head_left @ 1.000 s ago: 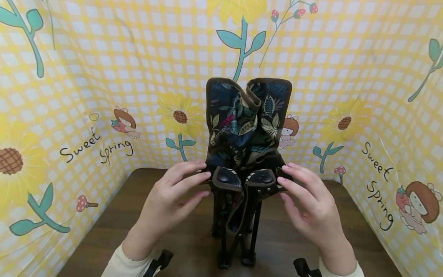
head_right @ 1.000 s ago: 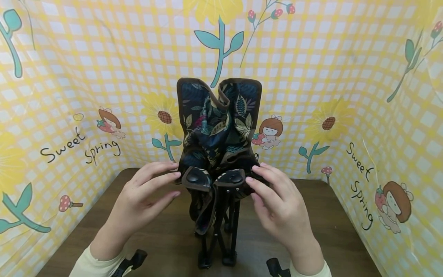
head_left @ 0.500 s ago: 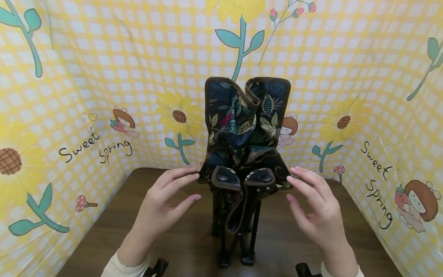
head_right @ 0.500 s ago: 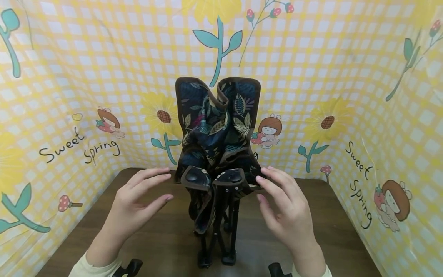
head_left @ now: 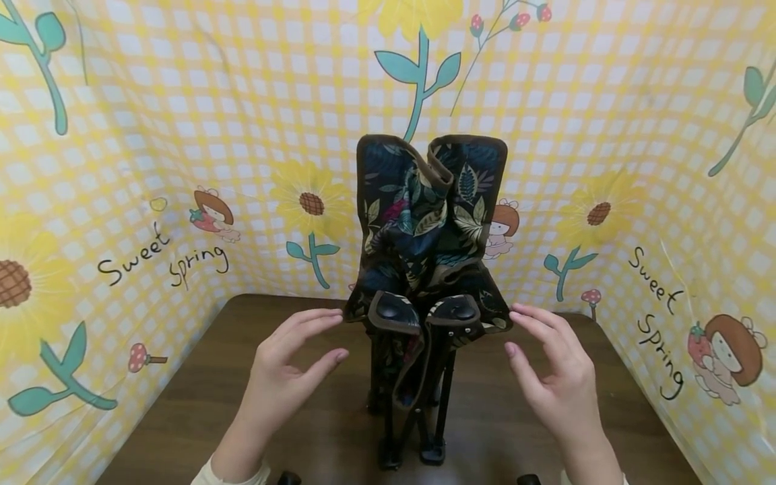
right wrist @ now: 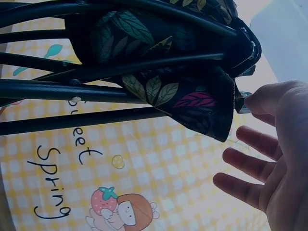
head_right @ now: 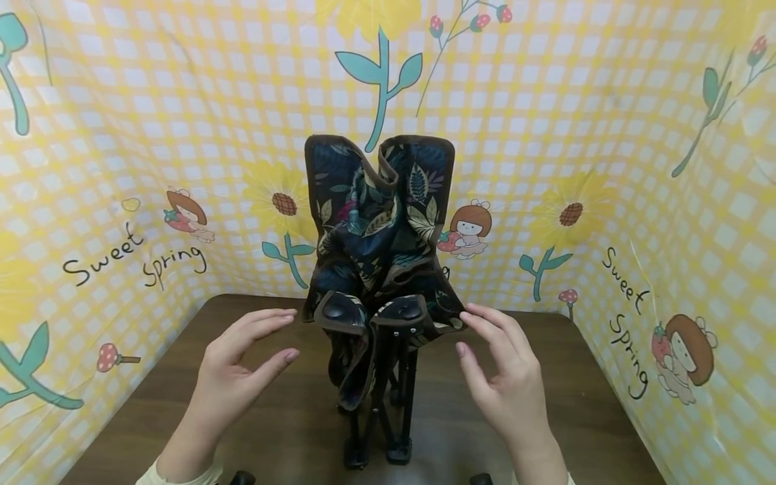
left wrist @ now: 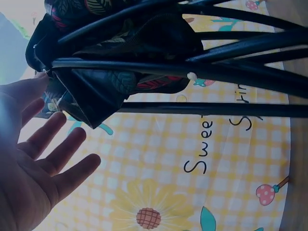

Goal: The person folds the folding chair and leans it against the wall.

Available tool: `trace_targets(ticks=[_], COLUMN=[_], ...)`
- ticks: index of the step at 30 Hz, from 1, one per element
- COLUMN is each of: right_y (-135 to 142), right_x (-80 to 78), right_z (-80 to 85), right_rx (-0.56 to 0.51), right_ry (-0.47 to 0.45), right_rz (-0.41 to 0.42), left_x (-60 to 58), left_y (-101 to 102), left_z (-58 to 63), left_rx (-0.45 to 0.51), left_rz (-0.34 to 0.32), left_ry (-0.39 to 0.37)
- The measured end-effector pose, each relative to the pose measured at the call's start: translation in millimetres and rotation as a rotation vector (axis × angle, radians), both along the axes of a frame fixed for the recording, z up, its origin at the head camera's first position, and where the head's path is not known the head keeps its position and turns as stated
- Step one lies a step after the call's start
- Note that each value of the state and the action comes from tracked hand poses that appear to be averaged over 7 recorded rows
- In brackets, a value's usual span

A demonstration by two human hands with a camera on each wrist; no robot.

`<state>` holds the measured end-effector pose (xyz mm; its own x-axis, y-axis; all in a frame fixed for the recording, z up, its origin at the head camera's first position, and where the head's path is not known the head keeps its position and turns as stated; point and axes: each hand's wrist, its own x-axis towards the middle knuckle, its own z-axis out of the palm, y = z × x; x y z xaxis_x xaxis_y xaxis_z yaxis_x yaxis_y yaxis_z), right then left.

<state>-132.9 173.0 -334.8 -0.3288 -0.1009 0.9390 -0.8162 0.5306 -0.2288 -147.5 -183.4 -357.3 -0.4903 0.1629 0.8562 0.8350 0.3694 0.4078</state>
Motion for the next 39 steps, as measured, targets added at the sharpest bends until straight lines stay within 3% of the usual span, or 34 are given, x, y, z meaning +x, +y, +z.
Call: trace_targets(ticks=[7,18,22,27,39], right_y=[5,15,18,18,17], right_x=[0.0,-7.5,-9.4,-9.9,-14.7], right_z=[-10.6,-24.9,-30.4,-37.3,-58.3], right_rx=[-0.009,-0.065,-0.082,-0.105,-0.143], right_ry=[-0.083,-0.217,-0.316,-0.452,-0.592], right_rz=[-0.021,-0.050,-0.052,-0.061,-0.030], left_x=[3.8,6.5,6.3,4.3,-5.6], left_y=[-1,-3,-2,0,3], left_z=[-7.6,-18.1,-22.2,-29.2,-53.6], left_rx=[0.070,0.115,0.120,0.146,0.185], left_rz=[-0.044,-0.023,-0.012,-0.005,-0.038], left_ry=[-0.100,-0.317,-0.376,-0.449,-0.656])
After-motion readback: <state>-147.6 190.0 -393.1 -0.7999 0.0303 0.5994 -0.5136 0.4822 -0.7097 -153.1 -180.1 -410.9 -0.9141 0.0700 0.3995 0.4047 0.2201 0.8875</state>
